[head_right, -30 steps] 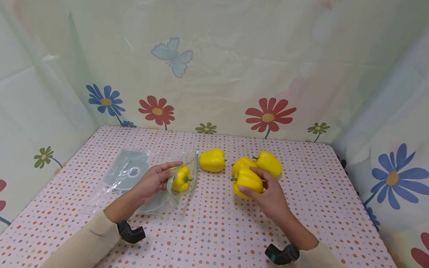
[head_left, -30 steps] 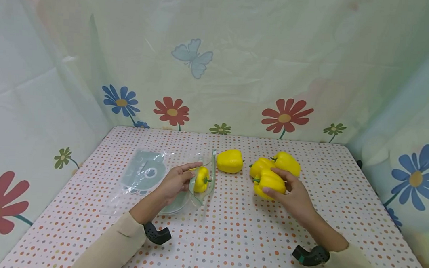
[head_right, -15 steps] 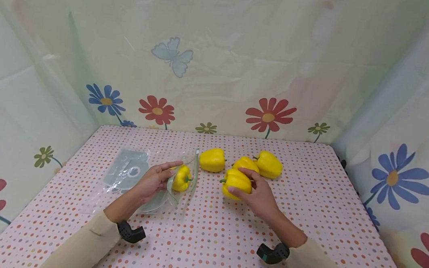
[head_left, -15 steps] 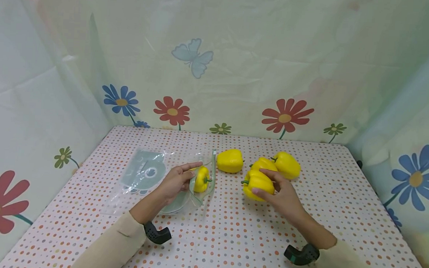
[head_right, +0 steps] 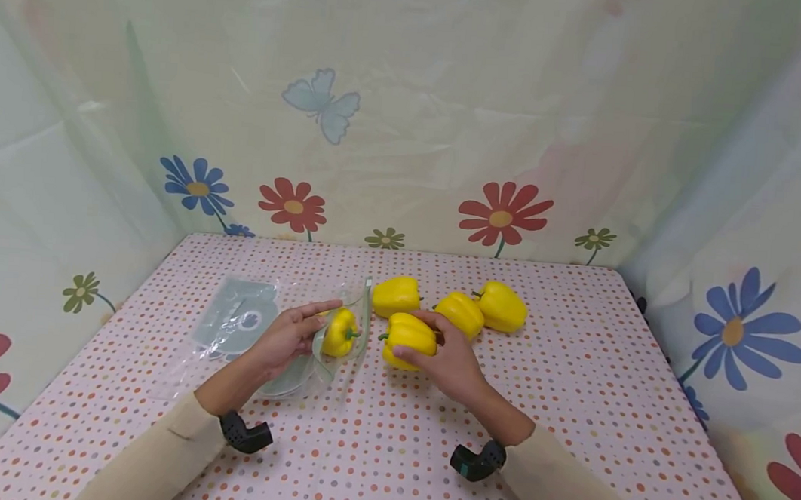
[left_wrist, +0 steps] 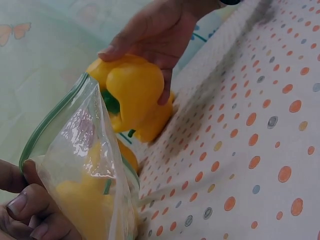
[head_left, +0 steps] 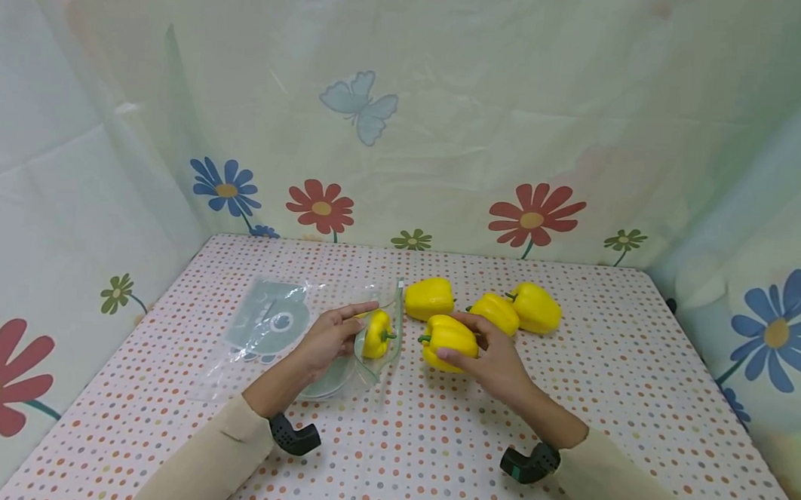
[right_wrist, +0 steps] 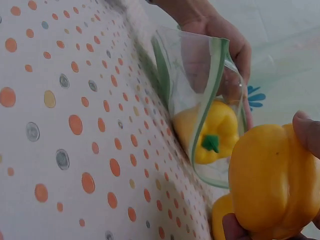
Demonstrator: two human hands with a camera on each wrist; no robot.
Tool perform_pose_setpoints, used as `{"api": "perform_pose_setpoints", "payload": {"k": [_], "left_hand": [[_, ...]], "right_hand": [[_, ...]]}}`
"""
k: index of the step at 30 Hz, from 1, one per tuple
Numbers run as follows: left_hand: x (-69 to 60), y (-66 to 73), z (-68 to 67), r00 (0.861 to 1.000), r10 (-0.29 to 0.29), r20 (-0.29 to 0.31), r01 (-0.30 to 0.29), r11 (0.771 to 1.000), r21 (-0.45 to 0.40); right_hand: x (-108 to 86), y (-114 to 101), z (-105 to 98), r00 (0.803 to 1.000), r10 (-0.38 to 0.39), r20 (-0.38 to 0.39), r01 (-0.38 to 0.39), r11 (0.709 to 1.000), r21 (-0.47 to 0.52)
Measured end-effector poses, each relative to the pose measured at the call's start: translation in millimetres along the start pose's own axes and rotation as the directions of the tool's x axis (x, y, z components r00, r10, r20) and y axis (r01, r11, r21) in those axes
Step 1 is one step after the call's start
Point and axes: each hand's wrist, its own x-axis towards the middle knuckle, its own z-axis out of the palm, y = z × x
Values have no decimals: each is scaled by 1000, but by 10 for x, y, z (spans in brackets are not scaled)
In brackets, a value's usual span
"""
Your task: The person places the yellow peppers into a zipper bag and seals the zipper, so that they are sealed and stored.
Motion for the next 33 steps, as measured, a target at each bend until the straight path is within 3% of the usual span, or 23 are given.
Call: {"api": "perform_pose_setpoints", "payload": {"k": [24, 33], "left_hand": [[10, -14, -9, 1000, 10, -2, -10, 1000, 4], [16, -25, -22, 1000, 14, 25, -14, 1000, -5]], "right_hand": [[219, -78, 352, 997, 4, 76, -11, 996, 85], [254, -76, 461, 990, 69, 123, -71, 997, 10]]}}
